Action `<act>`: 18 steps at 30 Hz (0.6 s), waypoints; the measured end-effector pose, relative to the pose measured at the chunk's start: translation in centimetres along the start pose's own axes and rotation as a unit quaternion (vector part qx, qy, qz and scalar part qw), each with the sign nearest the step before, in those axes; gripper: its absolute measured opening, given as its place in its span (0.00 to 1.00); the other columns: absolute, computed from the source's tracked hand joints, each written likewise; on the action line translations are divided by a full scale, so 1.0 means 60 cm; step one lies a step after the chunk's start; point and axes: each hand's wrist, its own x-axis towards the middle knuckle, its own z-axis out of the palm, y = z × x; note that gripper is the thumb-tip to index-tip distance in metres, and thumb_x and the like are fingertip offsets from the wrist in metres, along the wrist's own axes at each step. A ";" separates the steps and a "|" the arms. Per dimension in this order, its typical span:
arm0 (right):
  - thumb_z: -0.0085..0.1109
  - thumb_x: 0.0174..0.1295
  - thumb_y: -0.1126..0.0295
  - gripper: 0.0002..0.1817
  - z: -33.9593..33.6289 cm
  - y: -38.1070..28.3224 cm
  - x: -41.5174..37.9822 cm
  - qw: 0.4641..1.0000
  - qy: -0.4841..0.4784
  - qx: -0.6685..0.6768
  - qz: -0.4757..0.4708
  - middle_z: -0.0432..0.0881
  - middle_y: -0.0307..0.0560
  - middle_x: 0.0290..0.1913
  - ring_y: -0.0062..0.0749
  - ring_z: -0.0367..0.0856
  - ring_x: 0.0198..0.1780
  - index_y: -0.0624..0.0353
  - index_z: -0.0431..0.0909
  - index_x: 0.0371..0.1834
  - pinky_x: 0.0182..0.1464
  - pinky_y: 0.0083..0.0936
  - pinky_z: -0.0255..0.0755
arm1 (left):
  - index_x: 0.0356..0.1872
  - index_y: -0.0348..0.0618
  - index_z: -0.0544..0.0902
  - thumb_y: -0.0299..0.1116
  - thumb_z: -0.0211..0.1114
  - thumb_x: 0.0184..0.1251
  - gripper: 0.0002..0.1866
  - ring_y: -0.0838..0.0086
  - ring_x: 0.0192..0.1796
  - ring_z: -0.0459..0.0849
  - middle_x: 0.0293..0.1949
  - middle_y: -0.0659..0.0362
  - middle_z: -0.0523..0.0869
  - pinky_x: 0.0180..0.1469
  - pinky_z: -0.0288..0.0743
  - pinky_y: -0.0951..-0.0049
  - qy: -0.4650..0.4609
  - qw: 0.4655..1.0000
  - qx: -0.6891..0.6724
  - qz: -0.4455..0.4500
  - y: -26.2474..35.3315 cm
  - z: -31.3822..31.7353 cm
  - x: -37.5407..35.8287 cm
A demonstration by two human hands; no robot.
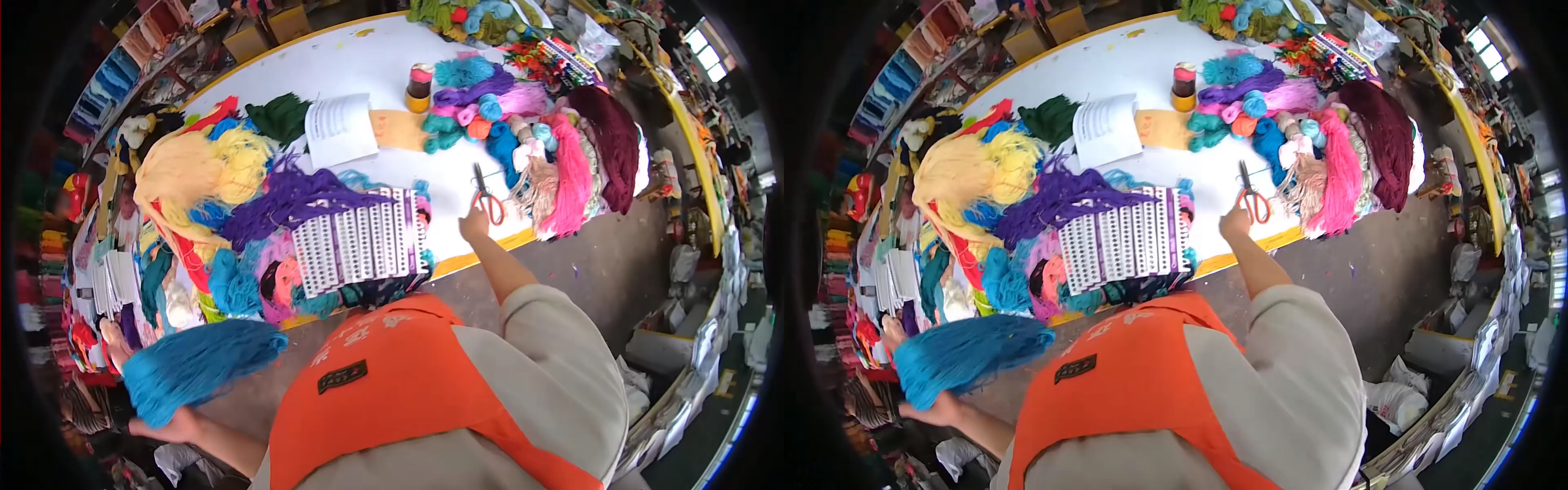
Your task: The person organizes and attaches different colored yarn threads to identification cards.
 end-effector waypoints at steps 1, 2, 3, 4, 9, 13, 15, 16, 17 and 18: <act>0.65 0.57 0.64 0.22 -0.035 0.023 0.005 0.998 0.030 0.040 0.030 0.77 0.68 0.52 0.57 0.81 0.52 0.70 0.76 0.48 0.56 0.40 0.76 | 0.78 0.37 0.37 0.71 0.54 0.60 0.60 0.58 0.81 0.43 0.80 0.50 0.44 0.79 0.36 0.51 0.002 1.000 0.001 0.000 -0.003 0.000 -0.003; 0.64 0.57 0.66 0.25 -0.019 0.062 0.048 0.999 0.013 0.005 0.049 0.74 0.68 0.58 0.56 0.80 0.55 0.70 0.73 0.55 0.58 0.40 0.76 | 0.78 0.37 0.38 0.71 0.52 0.60 0.59 0.58 0.80 0.44 0.80 0.50 0.45 0.79 0.37 0.51 -0.007 1.000 0.024 -0.003 -0.009 -0.003 -0.008; 0.64 0.57 0.66 0.26 -0.025 0.074 0.064 0.998 0.018 0.012 0.054 0.73 0.68 0.58 0.55 0.78 0.57 0.69 0.71 0.57 0.59 0.39 0.75 | 0.77 0.36 0.40 0.72 0.51 0.60 0.59 0.59 0.80 0.46 0.79 0.50 0.46 0.79 0.37 0.52 -0.018 0.999 0.047 -0.006 -0.017 -0.008 -0.013; 0.64 0.58 0.66 0.28 -0.021 0.082 0.070 0.998 0.024 0.021 0.061 0.72 0.68 0.59 0.55 0.76 0.60 0.69 0.70 0.59 0.60 0.38 0.74 | 0.77 0.36 0.41 0.73 0.50 0.60 0.58 0.59 0.79 0.47 0.79 0.50 0.48 0.80 0.38 0.52 -0.031 0.997 0.071 -0.011 -0.025 -0.015 -0.019; 0.65 0.60 0.62 0.28 -0.006 0.082 0.068 0.998 0.031 -0.045 0.032 0.69 0.67 0.62 0.59 0.73 0.60 0.62 0.67 0.59 0.58 0.44 0.74 | 0.76 0.33 0.48 0.77 0.42 0.61 0.58 0.59 0.77 0.55 0.77 0.51 0.55 0.80 0.40 0.52 -0.073 0.979 0.188 -0.038 -0.058 -0.062 -0.047; 0.62 0.62 0.69 0.24 -0.024 0.078 0.075 0.998 -0.053 -0.021 0.034 0.73 0.64 0.57 0.61 0.78 0.56 0.57 0.65 0.59 0.53 0.42 0.79 | 0.75 0.32 0.51 0.76 0.35 0.64 0.56 0.60 0.76 0.58 0.75 0.50 0.61 0.80 0.41 0.53 0.021 0.974 0.225 -0.007 -0.001 -0.104 -0.062; 0.69 0.53 0.69 0.30 -0.032 0.075 0.067 0.997 -0.067 0.040 0.023 0.79 0.64 0.49 0.59 0.83 0.50 0.57 0.63 0.57 0.51 0.45 0.78 | 0.75 0.31 0.51 0.75 0.36 0.66 0.54 0.60 0.75 0.61 0.73 0.50 0.64 0.80 0.41 0.53 0.007 0.992 0.127 -0.013 -0.029 -0.098 -0.067; 0.71 0.49 0.69 0.33 -0.025 0.076 0.065 0.993 -0.073 0.087 0.019 0.81 0.63 0.44 0.59 0.84 0.45 0.57 0.61 0.55 0.50 0.48 0.77 | 0.75 0.32 0.50 0.72 0.38 0.68 0.52 0.61 0.74 0.62 0.72 0.50 0.66 0.80 0.42 0.53 0.044 0.991 0.127 0.004 -0.031 -0.105 -0.072; 0.69 0.47 0.71 0.35 -0.017 0.077 0.060 0.988 -0.056 0.145 0.010 0.82 0.60 0.38 0.55 0.85 0.39 0.57 0.58 0.55 0.39 0.44 0.81 | 0.75 0.32 0.50 0.72 0.38 0.68 0.52 0.61 0.74 0.62 0.72 0.50 0.66 0.80 0.42 0.53 0.042 0.992 0.122 0.003 -0.033 -0.114 -0.078; 0.68 0.47 0.74 0.38 -0.005 0.074 0.064 0.960 -0.101 0.255 0.061 0.82 0.57 0.33 0.48 0.85 0.36 0.58 0.54 0.59 0.30 0.39 0.81 | 0.75 0.33 0.53 0.72 0.39 0.68 0.51 0.61 0.75 0.60 0.73 0.50 0.65 0.80 0.42 0.53 0.051 0.994 0.098 -0.009 -0.034 -0.126 -0.083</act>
